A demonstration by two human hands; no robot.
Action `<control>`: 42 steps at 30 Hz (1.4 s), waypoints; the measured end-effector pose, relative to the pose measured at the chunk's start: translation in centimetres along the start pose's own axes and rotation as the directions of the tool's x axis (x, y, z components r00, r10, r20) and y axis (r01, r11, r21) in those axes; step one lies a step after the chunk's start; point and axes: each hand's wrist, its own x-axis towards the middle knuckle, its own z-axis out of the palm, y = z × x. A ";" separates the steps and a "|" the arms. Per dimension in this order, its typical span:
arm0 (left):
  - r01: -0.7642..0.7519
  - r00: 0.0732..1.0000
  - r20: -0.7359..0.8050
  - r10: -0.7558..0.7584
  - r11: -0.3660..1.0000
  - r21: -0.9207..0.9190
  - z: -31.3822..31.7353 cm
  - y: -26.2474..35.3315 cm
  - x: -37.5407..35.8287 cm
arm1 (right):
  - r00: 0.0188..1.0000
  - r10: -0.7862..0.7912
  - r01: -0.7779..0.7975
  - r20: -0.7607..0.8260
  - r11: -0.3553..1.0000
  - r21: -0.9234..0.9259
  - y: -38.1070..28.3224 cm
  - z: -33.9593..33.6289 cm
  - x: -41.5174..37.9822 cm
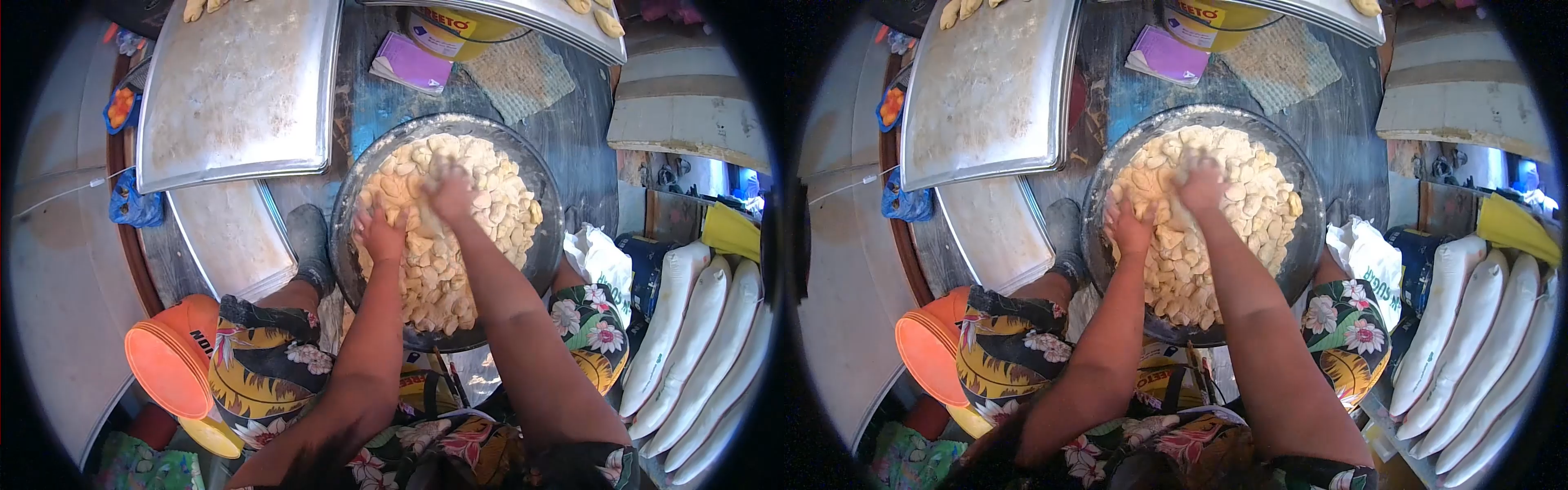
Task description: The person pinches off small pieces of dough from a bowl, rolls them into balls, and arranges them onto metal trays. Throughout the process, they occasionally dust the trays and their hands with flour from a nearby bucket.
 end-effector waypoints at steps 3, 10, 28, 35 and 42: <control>-0.096 0.995 -0.015 0.096 0.995 -0.034 1.4 -1.0 -1.7 | 0.918 -0.371 0.384 0.141 0.920 -0.079 -0.2 0.1 -2.0; 0.365 0.929 0.234 -0.285 0.799 -0.478 2.5 -2.8 -1.4 | 0.958 -0.152 0.087 0.244 0.962 0.260 4.0 -3.2 -2.6; 0.683 0.621 0.784 -0.001 0.491 -0.541 -16.8 6.2 -0.7 | 0.912 -0.216 -0.297 0.349 0.241 0.924 -3.3 -13.1 -10.9; 0.111 0.722 0.659 0.210 0.905 -0.411 -26.7 6.7 9.0 | 0.825 -0.492 -0.255 0.276 0.111 0.960 -11.1 -17.4 -5.8; 0.282 0.940 0.335 0.063 0.406 -0.869 -29.1 1.7 21.2 | 0.800 -0.505 -0.227 0.324 0.246 0.942 -26.2 -20.0 4.0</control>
